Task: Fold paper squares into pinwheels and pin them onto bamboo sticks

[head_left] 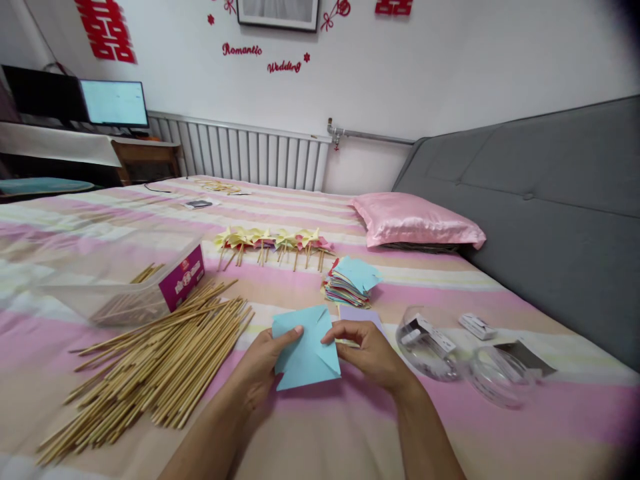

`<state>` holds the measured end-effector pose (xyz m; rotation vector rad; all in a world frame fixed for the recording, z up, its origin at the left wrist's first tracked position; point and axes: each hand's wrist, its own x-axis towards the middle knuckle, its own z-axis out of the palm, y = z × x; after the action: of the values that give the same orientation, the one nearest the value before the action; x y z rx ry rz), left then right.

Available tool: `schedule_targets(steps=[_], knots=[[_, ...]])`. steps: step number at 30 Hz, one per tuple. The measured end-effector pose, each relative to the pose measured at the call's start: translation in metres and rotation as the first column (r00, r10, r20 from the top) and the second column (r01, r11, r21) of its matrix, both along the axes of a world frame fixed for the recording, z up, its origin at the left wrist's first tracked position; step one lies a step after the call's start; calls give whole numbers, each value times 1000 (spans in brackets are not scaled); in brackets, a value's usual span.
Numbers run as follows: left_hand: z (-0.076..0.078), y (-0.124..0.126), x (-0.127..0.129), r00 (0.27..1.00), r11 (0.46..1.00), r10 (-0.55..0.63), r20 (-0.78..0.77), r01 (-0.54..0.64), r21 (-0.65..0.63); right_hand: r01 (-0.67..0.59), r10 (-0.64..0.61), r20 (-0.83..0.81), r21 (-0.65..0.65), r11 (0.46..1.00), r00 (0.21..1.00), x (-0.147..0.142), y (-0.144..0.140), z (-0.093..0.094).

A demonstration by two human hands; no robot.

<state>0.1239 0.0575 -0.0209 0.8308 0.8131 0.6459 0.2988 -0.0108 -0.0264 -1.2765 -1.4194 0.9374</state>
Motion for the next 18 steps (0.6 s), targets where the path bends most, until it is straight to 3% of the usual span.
schedule_targets(steps=[5,11,18], knots=[[-2,1,0,1000,999,-20,-15,21,35,-10,11,-47,12,1000,999,3,-1,1],[-1,2,0,1000,992,22,20,-24,125,103,-113,-343,-47,994,932,-4,-2,10],[0,-2,1,999,959,-10,41,-2,282,140,-138,-176,1,990,975,-11,5,5]])
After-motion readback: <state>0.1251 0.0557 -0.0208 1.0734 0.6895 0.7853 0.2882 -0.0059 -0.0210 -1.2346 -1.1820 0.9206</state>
